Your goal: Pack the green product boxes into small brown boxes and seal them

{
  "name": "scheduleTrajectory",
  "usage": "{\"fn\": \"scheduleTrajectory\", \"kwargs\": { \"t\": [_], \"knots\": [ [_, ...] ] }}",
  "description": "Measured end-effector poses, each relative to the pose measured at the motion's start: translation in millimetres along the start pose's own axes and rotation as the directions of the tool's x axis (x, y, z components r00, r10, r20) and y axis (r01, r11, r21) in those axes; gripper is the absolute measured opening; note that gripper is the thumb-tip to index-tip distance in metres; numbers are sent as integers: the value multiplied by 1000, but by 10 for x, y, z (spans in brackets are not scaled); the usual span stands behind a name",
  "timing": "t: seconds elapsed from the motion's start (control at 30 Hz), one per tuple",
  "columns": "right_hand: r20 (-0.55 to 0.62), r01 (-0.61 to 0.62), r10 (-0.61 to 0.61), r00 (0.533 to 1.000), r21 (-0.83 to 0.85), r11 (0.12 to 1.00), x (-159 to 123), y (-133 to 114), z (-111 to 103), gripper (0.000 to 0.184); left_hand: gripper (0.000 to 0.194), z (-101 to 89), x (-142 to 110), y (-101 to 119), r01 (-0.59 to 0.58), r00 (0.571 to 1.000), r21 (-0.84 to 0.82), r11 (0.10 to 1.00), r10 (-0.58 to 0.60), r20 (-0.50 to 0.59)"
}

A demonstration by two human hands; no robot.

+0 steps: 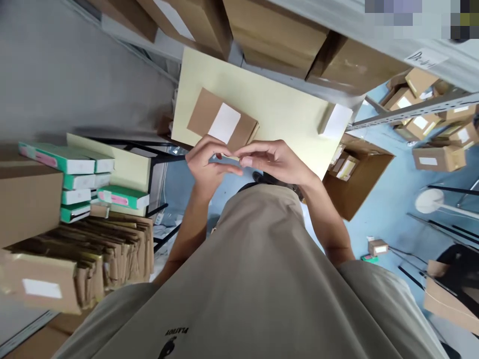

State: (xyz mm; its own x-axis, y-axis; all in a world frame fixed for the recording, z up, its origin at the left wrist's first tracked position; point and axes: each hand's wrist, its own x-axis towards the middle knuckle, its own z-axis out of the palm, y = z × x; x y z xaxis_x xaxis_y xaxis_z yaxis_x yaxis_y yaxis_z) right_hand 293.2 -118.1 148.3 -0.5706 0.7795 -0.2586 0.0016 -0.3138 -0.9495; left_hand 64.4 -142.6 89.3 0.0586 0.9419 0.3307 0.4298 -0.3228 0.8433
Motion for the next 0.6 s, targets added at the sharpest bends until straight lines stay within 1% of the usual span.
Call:
{"fn": "scheduleTrajectory", "kwargs": {
  "t": [0.13, 0.23, 0.33, 0.43, 0.6],
  "knots": [
    [121, -51, 47, 992, 31, 998, -81, 23, -57, 48, 63, 48, -80, -42, -61, 997, -5, 998, 61, 44],
    [148, -72, 66, 987, 32, 997, -142, 93, -73, 46, 65, 95, -152, -57, -75, 996, 8, 997, 74, 55],
    [143, -82, 79, 986, 10, 997, -229, 158, -72, 43, 66, 140, -242, -51, -89, 993, 31, 996, 86, 83],
    [112, -81, 83, 990, -18, 997, -342, 211, -60, 39, 67, 199, -342, -51, -89, 991, 52, 995, 84, 104],
    [61, -90, 93, 994, -49, 995, -545, 331, -50, 37, 69, 340, -502, -46, -34, 993, 23, 999, 32, 112]
  ]
}}
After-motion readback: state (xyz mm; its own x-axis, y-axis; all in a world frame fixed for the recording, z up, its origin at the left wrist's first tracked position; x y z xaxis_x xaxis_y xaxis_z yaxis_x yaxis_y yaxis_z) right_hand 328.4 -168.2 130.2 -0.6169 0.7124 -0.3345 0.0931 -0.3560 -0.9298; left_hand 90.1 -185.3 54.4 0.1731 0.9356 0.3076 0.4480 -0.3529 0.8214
